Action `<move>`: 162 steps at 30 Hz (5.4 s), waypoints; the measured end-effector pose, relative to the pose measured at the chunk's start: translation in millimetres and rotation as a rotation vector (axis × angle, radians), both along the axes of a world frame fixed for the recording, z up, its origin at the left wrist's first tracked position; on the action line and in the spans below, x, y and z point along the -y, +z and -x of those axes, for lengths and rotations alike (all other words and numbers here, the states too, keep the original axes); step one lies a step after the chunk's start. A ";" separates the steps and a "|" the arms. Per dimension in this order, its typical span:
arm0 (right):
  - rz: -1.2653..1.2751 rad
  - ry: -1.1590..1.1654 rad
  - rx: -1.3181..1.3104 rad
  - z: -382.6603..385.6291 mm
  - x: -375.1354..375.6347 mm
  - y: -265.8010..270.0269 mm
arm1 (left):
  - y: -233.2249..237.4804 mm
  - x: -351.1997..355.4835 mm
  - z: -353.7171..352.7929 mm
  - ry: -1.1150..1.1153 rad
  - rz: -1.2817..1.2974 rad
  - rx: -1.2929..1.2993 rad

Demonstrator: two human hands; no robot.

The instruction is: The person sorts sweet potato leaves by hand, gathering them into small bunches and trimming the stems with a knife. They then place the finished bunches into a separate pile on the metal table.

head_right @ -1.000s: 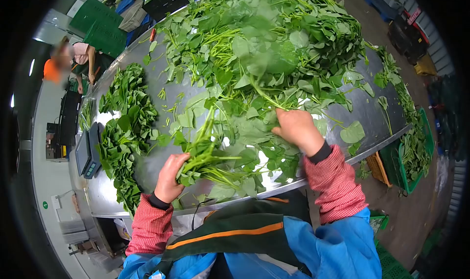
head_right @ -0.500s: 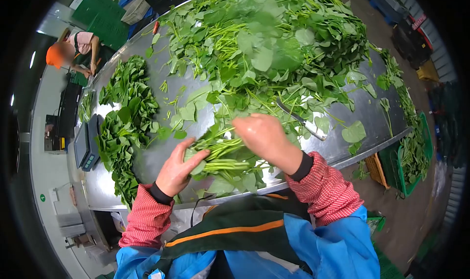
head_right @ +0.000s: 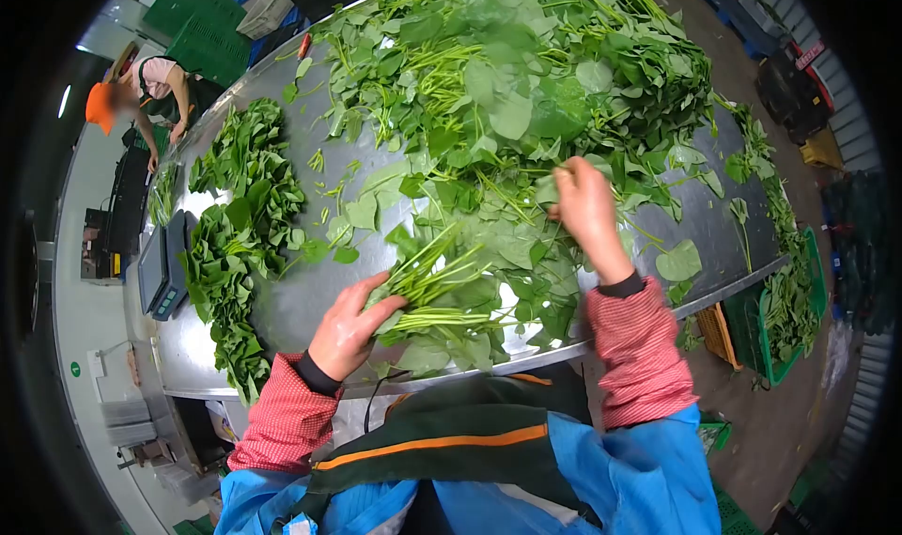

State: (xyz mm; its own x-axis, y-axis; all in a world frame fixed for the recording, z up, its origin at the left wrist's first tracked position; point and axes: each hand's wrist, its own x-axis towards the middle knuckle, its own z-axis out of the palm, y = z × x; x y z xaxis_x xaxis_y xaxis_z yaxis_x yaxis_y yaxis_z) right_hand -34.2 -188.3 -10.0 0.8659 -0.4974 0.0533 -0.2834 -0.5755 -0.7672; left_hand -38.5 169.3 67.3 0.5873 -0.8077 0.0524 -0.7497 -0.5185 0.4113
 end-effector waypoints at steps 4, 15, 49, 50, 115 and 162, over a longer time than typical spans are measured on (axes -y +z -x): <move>0.703 0.283 -0.294 12.5 5.1 11.0 | 0.4 -8.3 -1.7 0.033 0.007 -0.039; -0.724 0.929 -0.295 -25.1 -78.8 7.5 | -1.9 -9.3 -19.0 0.048 0.235 -0.337; -0.725 0.619 0.300 -11.2 -121.2 50.6 | -91.1 -71.8 26.4 0.734 0.975 -1.540; -1.006 0.592 0.256 -11.8 -119.5 53.6 | -91.1 -73.9 26.0 0.754 0.861 -1.507; -0.774 0.763 0.218 -47.8 -97.2 106.6 | -79.7 -73.2 12.7 0.278 -0.178 -0.305; -0.148 0.658 -0.137 40.2 -238.3 9.3 | -112.0 -49.8 58.3 0.736 1.215 -1.693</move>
State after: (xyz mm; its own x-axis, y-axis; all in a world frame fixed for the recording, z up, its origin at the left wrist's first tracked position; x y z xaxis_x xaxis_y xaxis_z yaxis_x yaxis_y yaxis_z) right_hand -74.4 50.0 -0.7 0.9844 0.1407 -0.1058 -0.0104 -0.5532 -0.8330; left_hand -96.8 219.1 -44.7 0.7089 -0.4685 -0.5272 0.7053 0.4763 0.5251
